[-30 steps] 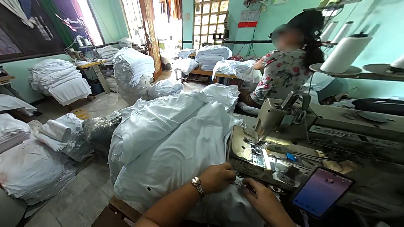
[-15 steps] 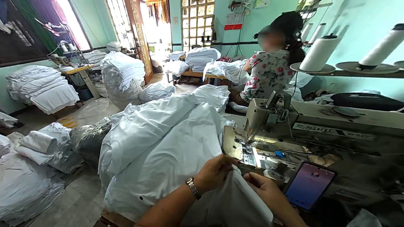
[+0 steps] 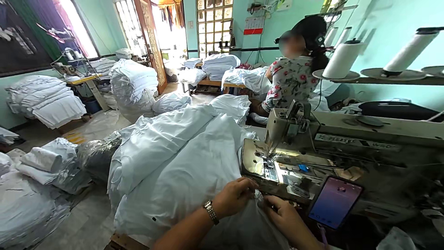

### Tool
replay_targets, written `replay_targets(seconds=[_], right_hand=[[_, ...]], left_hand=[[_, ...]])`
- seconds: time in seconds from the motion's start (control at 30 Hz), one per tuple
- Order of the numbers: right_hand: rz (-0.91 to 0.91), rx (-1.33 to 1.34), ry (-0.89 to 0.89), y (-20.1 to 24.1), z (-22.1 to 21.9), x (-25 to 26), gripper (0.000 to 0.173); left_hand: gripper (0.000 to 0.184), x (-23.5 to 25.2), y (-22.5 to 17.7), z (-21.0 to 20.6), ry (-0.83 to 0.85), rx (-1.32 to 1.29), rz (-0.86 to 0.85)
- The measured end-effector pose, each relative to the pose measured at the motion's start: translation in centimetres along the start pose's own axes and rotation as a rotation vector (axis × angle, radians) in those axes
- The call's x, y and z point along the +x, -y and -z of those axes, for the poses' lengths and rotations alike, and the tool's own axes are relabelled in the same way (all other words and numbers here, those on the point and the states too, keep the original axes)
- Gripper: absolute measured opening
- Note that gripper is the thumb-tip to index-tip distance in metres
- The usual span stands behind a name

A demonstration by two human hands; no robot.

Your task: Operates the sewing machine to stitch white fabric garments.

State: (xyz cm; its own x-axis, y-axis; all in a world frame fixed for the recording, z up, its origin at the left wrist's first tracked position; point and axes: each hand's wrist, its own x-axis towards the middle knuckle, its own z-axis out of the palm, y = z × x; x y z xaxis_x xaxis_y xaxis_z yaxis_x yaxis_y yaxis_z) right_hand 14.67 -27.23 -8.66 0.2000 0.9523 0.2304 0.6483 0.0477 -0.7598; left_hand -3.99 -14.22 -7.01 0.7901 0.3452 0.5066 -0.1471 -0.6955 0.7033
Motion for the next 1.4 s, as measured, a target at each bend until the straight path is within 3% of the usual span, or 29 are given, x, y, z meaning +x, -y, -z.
replay_targets(seconds=[0.17, 0.27, 0.37, 0.47, 0.53, 0.6, 0.67, 0.77, 0.87, 1.0, 1.03, 1.13, 1.2, 1.27, 1.33, 1.4], right_hand=[[0.127, -0.202, -0.079, 1.9, 1.0, -0.8, 0.028], [0.229, -0.288, -0.097, 3.8, 2.7, -0.6, 0.024], [0.282, 0.011, -0.175, 5.6, 4.4, 0.0, 0.028], [0.203, 0.352, -0.17, 5.7, 5.4, 1.1, 0.021], [0.071, 0.316, -0.138, 4.1, 5.0, 1.3, 0.025], [-0.022, 0.264, -0.066, 2.5, 4.5, 0.8, 0.033], [-0.053, 0.48, -0.03, 2.4, 4.7, -0.2, 0.029], [-0.057, 0.674, -0.027, 2.7, 4.6, -1.4, 0.026], [-0.078, 0.478, -0.017, 1.3, 3.3, -1.5, 0.021], [-0.132, 0.75, -0.087, 1.8, 3.8, -2.3, 0.012], [-0.104, 0.717, -0.125, 2.2, 4.0, -2.5, 0.012], [0.139, 0.159, -0.309, 1.8, 3.7, -2.2, 0.025], [0.238, 0.137, -0.337, 1.8, 3.4, -2.0, 0.023], [0.192, 0.252, -0.311, 1.9, 2.7, -2.1, 0.017], [0.037, 0.316, -0.184, 1.1, 2.0, -2.4, 0.018], [-0.106, 0.384, -0.108, 0.4, 1.4, -2.5, 0.019]], left_hand=[[0.027, 0.2, -0.6, 1.3, 0.192, 0.136, 0.205], [0.028, 1.6, -1.7, 2.4, 0.238, 0.17, 0.12], [0.015, 4.0, -4.2, 3.6, 0.101, 0.104, -0.055], [0.014, 5.7, -4.6, 3.9, -0.067, -0.011, -0.149], [0.018, 5.2, -3.0, 2.9, -0.007, 0.068, -0.049], [0.025, 4.5, -1.7, 2.1, 0.174, 0.156, 0.069], [0.024, 4.3, -2.0, 1.7, 0.234, 0.146, 0.045], [0.018, 4.2, -2.5, 2.1, -0.011, 0.071, -0.016], [0.016, 3.0, 0.4, 1.3, -0.25, 0.149, 0.04], [0.019, 1.7, -0.1, 0.8, -0.217, 0.109, 0.091], [0.02, 1.7, -1.1, 0.9, -0.215, 0.11, 0.058], [0.021, 2.0, -2.6, 1.6, -0.339, 0.303, -0.057], [0.023, 2.0, -1.3, 1.7, -0.382, 0.528, -0.079], [0.031, 1.1, 0.9, 1.4, -0.257, 0.7, 0.107], [0.047, 0.2, 2.4, 1.1, -0.011, 0.723, 0.439], [0.051, 0.1, 2.5, 1.1, -0.004, 0.665, 0.523]])
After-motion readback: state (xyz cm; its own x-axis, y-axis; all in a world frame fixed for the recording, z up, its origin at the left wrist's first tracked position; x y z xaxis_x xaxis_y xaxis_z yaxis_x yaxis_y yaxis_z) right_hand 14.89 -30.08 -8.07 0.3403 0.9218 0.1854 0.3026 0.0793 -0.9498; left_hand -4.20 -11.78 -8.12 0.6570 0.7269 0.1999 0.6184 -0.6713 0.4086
